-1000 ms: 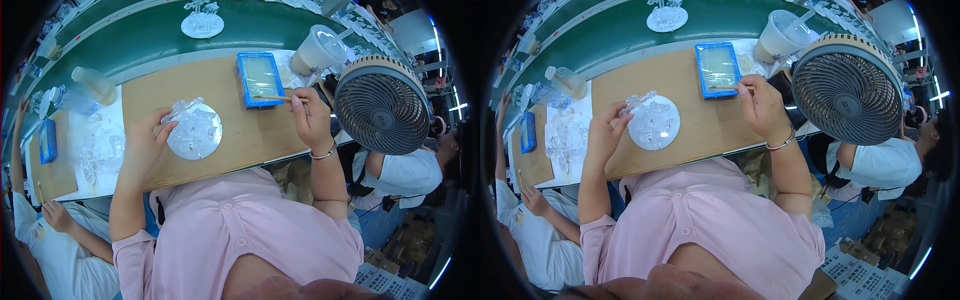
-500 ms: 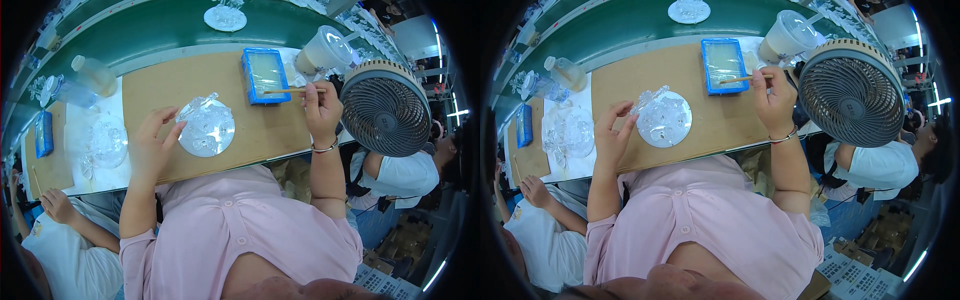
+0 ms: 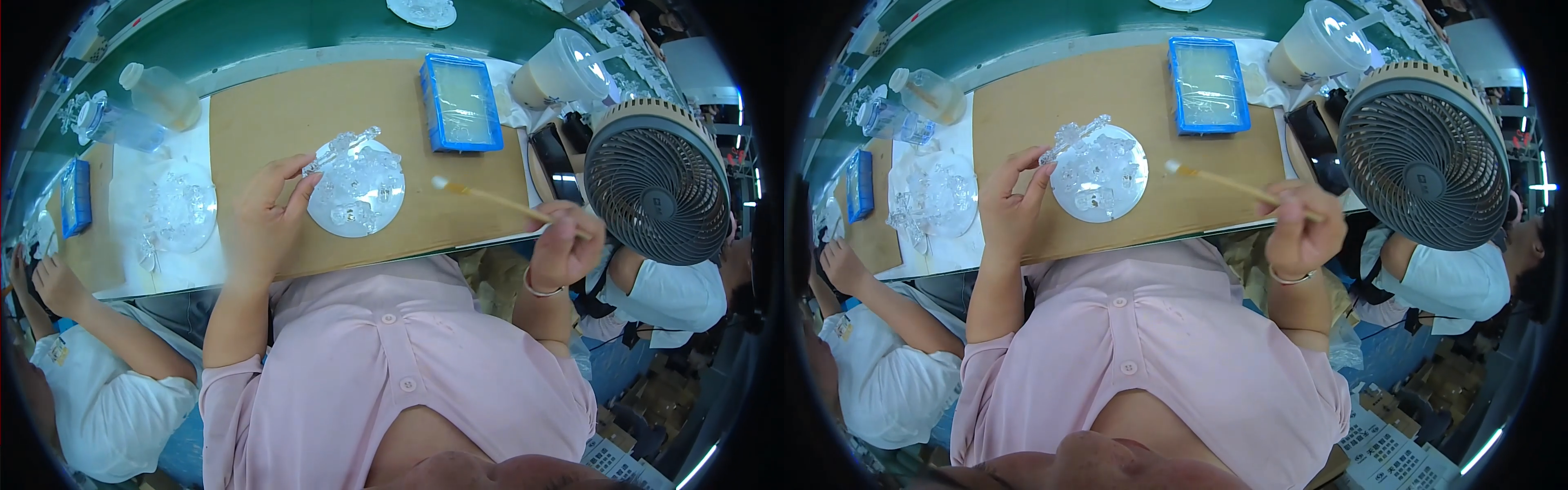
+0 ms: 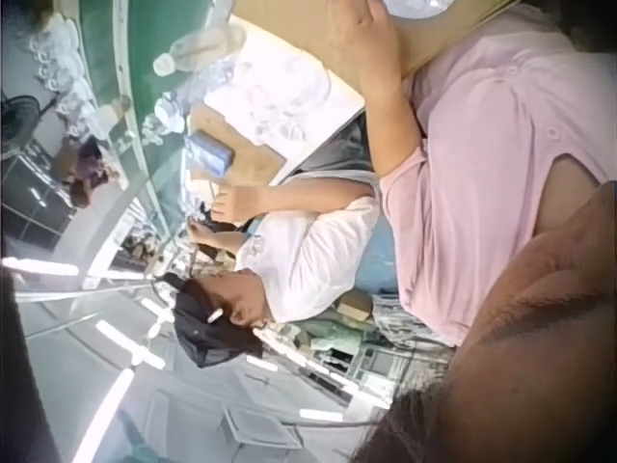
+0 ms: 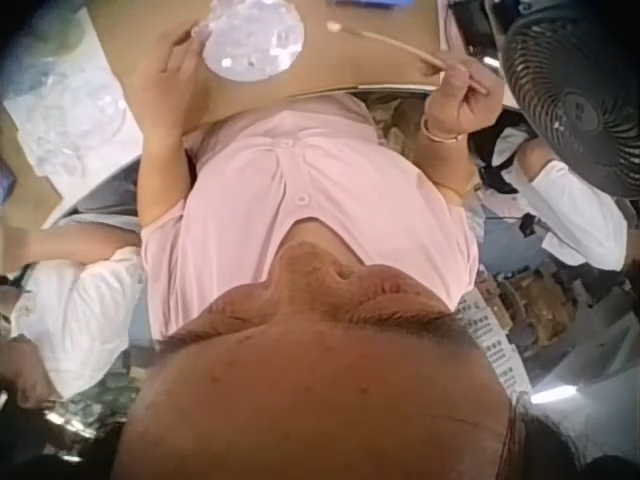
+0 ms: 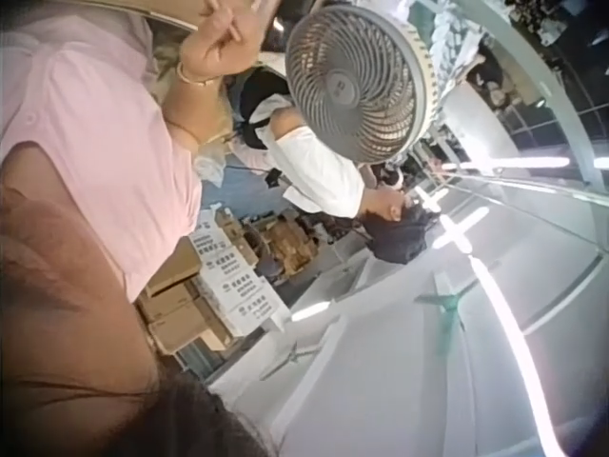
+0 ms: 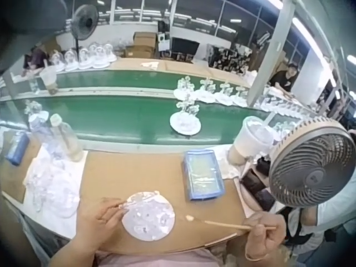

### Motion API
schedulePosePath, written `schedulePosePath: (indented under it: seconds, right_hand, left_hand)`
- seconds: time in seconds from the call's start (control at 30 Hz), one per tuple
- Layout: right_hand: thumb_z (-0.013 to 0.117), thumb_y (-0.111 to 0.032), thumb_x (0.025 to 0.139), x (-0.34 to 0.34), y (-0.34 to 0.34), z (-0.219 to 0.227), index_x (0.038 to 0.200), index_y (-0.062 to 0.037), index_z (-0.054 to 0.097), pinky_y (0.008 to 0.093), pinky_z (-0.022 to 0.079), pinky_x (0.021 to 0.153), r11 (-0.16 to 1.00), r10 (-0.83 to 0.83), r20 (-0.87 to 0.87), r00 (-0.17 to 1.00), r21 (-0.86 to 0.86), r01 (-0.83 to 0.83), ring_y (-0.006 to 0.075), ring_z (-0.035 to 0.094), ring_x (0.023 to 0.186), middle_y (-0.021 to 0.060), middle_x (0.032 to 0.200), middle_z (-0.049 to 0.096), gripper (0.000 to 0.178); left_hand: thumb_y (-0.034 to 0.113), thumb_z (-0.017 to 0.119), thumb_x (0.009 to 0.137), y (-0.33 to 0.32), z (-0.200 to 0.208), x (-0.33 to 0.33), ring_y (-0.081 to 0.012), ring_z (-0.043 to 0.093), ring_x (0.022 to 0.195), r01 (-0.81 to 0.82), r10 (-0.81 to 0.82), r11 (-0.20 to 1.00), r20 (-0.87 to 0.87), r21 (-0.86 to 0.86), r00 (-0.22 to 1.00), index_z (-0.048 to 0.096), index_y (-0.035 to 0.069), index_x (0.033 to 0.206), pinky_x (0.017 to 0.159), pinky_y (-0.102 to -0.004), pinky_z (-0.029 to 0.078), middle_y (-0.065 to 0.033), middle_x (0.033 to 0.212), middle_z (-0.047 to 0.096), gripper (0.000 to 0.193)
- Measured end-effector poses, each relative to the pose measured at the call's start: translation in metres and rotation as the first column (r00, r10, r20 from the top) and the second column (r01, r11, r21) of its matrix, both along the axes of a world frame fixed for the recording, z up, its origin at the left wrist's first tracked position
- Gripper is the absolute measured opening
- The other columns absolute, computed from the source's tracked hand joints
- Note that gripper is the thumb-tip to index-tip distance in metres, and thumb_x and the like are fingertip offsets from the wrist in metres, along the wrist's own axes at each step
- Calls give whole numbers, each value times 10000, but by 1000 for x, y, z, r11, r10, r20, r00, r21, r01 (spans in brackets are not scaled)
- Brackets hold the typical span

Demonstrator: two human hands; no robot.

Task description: Applying glue to clear plastic snowflake components using a wooden stick and cleaning tools on a factory assembly line.

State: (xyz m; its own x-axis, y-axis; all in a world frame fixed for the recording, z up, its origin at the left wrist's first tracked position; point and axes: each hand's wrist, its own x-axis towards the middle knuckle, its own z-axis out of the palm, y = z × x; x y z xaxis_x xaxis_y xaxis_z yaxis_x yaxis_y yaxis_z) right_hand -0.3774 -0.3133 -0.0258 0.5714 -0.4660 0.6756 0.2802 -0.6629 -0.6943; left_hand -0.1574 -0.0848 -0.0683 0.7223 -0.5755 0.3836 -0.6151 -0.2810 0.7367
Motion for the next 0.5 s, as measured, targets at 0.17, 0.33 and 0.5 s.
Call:
schedulePosePath:
  seconds: [0.17,0.33,0.5]
  right_hand:
    - [505,-73,923,4,22,-11,919,-1,503,270,461,521,981,157,-231,960,-74,-178,169,580,559,171,734,630,72]
    - [543,-42,880,23,31,-25,887,-16,534,295,472,528,953,209,-280,937,-156,-260,203,610,566,147,748,658,28]
    - [654,-32,803,36,32,-34,892,-15,540,327,458,508,890,225,-303,926,-323,-322,237,585,583,122,799,642,146]
  left_hand:
    - [61,725,799,-1,-1,1,-159,642,812,-2,2,1000,-26,-3,1000,683,28,1013,725,-254,488,-75,895,684,220]
    - [57,723,800,-1,-3,0,-154,642,807,-12,12,1000,-15,9,1000,685,28,1010,727,-248,487,-74,900,686,215]
    - [48,719,805,-1,-4,0,-156,643,808,-17,17,1000,-15,5,1000,683,20,999,729,-248,488,-80,915,688,199]
